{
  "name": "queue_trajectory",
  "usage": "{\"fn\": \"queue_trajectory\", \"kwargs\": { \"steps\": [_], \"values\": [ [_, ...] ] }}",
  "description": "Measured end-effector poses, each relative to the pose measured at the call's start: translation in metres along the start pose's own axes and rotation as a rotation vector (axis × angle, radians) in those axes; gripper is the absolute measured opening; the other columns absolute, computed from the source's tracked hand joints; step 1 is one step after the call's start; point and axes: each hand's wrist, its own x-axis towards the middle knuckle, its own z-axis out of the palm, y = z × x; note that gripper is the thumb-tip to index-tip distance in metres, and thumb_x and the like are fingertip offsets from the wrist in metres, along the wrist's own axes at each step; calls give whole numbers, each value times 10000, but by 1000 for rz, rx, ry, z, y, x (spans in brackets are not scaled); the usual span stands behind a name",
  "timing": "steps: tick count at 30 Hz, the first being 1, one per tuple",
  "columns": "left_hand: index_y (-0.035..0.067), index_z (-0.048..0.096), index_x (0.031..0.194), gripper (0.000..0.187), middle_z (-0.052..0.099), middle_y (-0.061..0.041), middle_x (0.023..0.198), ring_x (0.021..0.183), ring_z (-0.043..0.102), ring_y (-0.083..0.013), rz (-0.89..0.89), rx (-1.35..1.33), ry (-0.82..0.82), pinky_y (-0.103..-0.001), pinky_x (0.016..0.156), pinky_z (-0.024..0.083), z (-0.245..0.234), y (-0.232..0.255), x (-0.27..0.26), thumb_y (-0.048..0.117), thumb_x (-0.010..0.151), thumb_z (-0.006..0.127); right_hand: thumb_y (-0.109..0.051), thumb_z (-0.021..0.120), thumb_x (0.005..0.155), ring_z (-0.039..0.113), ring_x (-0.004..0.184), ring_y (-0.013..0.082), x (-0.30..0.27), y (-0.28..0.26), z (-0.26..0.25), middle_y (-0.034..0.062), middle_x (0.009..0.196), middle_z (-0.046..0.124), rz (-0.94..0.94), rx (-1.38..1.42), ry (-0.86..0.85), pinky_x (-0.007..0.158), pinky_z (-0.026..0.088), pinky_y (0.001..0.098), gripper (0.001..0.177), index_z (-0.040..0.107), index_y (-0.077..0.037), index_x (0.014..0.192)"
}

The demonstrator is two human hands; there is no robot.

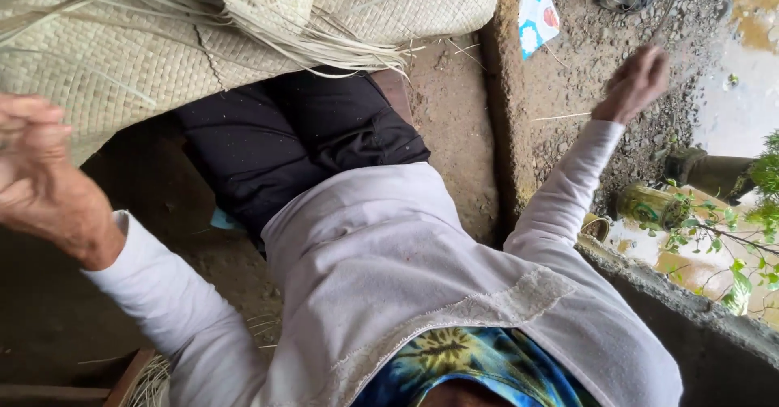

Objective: The person is weaving thin natural fiber strips into a large mat, using their hands to interlace the material.

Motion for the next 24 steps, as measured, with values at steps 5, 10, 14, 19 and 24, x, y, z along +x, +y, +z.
{"fn": "queue_trajectory", "kwargs": {
  "steps": [5, 10, 14, 19, 24],
  "values": [
    [-156, 544, 866, 171, 579, -286, 958, 720, 542, -289, -81, -60, -14, -350, 714, 444, 18, -14, -3, -95, 1012, 479, 6, 619, 826, 510, 472, 98, -109, 159, 12, 54, 644, 567, 12, -1203, -411, 393, 478, 199, 181, 570, -87, 679],
    [-164, 598, 998, 99, 609, -232, 794, 668, 610, -267, -153, -72, -156, -305, 586, 496, 53, -18, -22, -96, 1009, 527, -227, 541, 858, 436, 410, 118, -209, 111, 84, 40, 566, 576, 1190, -433, -274, 348, 312, 274, 194, 611, -96, 734],
    [-116, 607, 981, 99, 617, -189, 794, 645, 601, -215, -310, -52, -230, -249, 554, 480, 64, -24, -41, -29, 993, 563, -199, 562, 814, 446, 428, 101, -234, 110, 105, 44, 585, 614, 1170, -259, -211, 355, 263, 252, 128, 605, -95, 754],
    [-89, 609, 992, 155, 609, -162, 788, 653, 595, -186, -404, -11, -228, -225, 562, 483, 67, -22, -52, 61, 1003, 569, -272, 570, 784, 529, 477, 73, -200, 106, 131, 12, 617, 657, 1013, -328, -350, 372, 325, 227, 160, 636, -127, 789],
    [-53, 617, 993, 138, 610, -146, 787, 661, 594, -170, -441, -11, -166, -223, 560, 470, 69, -26, -55, 80, 983, 581, -463, 693, 703, 583, 1078, 184, -167, 204, 157, 16, 1148, 624, 598, -627, -730, 917, 424, 312, 557, 578, -209, 1185]
  ]
}}
